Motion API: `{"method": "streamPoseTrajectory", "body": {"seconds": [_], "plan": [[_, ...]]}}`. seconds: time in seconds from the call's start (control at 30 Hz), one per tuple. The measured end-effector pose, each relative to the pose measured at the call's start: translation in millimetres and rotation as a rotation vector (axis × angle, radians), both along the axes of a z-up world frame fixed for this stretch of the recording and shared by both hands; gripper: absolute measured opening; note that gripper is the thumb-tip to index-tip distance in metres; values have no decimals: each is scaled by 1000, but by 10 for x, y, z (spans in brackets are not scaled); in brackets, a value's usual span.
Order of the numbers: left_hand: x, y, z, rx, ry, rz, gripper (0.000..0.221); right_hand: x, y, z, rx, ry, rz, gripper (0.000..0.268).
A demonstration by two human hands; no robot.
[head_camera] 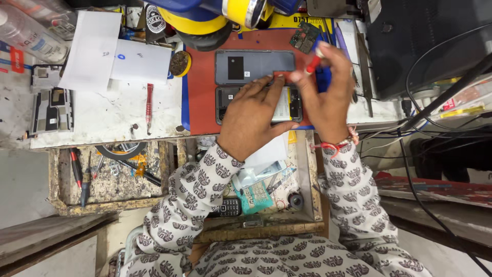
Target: The person uses a screwdriver to remove screws from the internal chassis of a mobile phone and subsequently detaches the internal components by hand.
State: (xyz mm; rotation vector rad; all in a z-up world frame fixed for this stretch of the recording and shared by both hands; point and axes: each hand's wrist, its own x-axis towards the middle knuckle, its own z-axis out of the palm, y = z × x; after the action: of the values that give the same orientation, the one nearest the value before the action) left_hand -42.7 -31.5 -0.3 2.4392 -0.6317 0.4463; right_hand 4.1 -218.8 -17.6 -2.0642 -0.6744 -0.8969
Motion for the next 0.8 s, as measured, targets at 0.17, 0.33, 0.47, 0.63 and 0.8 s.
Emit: {"method": "streamPoseTrajectory", "body": {"seconds": [0.17,0.33,0.47,0.63,0.8], "plan": [[22,-18,20,15,31,-23,95,64,-133,11,162,229,307,45],[-1,-18,5,13,11,-28,93,104,-160,29,269,294,344,46],[-54,-33,-12,51,-32,-11,87,39,-146,74,129,216,230,56],[-131,-37,-5,43,-52,-10,79,-27,-117,192,297,434,342,59],[-167,-43,-12,32,-53,4,73,-62,-117,212,290,488,438,53]]}}
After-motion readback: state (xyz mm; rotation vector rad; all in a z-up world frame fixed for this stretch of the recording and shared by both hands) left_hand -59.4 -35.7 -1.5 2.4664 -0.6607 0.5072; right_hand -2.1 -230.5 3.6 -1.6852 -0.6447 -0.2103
